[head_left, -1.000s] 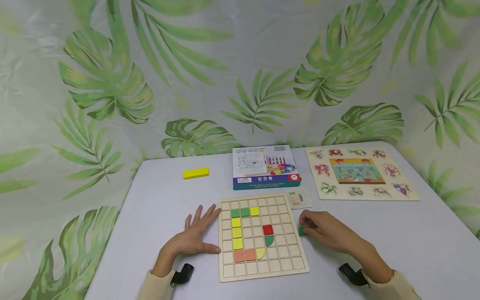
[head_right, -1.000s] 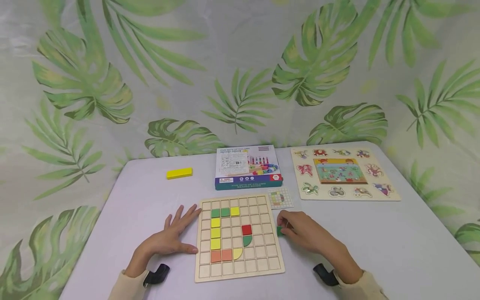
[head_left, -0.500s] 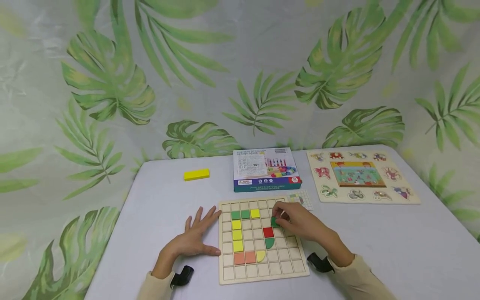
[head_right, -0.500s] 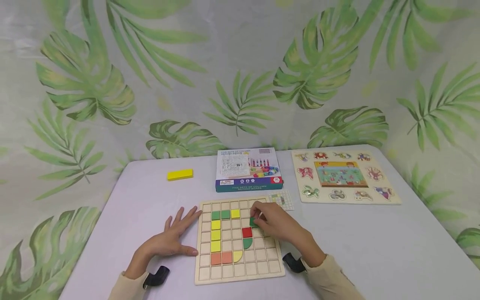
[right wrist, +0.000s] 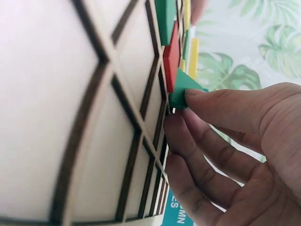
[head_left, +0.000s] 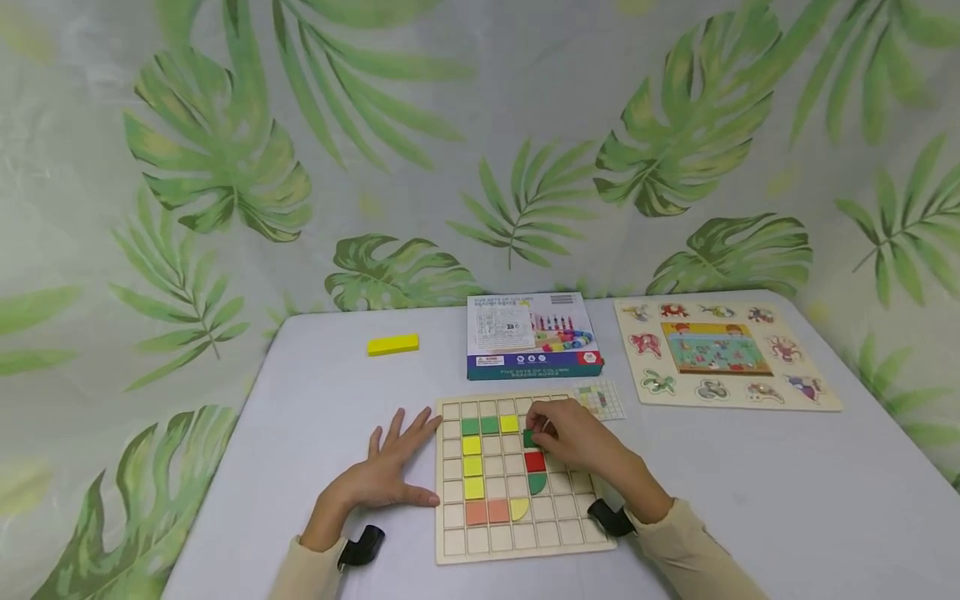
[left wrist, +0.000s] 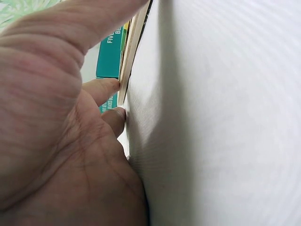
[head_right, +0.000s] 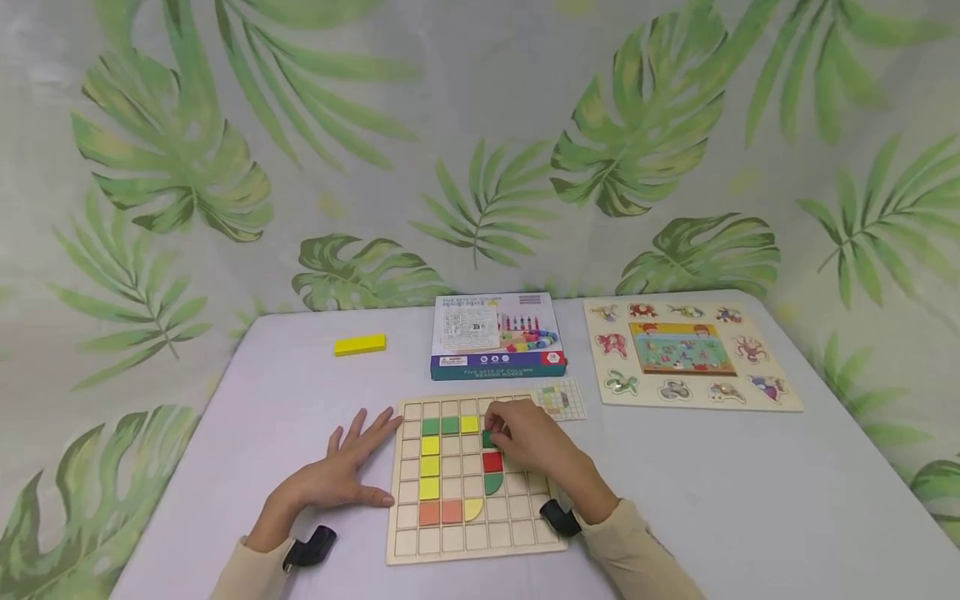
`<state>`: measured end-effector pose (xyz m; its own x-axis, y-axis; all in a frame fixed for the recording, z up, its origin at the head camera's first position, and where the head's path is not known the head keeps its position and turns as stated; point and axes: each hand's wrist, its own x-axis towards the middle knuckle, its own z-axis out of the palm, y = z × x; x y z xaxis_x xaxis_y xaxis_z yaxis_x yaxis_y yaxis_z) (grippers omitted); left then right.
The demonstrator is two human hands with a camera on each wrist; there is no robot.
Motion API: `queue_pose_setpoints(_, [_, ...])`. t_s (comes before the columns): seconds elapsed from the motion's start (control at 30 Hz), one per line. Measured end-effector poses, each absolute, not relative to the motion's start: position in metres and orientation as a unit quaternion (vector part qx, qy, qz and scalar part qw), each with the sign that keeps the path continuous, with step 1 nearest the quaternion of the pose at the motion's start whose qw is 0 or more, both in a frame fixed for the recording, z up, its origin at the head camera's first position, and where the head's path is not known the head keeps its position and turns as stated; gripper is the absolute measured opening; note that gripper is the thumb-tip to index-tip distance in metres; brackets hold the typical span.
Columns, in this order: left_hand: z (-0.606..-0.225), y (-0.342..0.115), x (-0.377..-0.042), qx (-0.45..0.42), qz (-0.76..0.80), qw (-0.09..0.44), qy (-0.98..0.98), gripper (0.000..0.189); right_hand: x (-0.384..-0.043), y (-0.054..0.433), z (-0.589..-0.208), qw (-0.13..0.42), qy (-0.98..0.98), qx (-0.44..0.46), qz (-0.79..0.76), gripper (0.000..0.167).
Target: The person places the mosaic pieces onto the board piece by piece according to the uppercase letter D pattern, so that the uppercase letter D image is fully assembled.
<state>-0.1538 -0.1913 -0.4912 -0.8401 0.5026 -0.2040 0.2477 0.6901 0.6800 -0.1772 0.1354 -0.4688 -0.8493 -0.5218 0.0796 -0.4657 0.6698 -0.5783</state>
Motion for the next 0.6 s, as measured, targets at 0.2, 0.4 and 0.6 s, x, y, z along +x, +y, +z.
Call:
queue_pose_setpoints(0.2, [-0.4915, -0.1925, -0.1532, 0.206, 0.328, 0.192, 0.902, 0.115, -0.1750, 0.1315, -0.4686, 0.052, 0.916, -0.275, -0.287, 0.002])
queue_pose_setpoints(0.4, [-0.4923, -0.1922, -0.1528, 0.207, 0.334, 0.192, 0.899, 0.115, -0.1732, 0.1319, -0.4680, 0.057, 0.917, -0.271, -0.288, 0.003])
queue_pose_setpoints(0.6, [-0.4931, -0.1917, -0.1552, 0.210, 0.334, 0.191, 0.899, 0.116, -0.1749, 0.1324, -0.4678, 0.058, 0.918, -0.265, -0.289, 0.002])
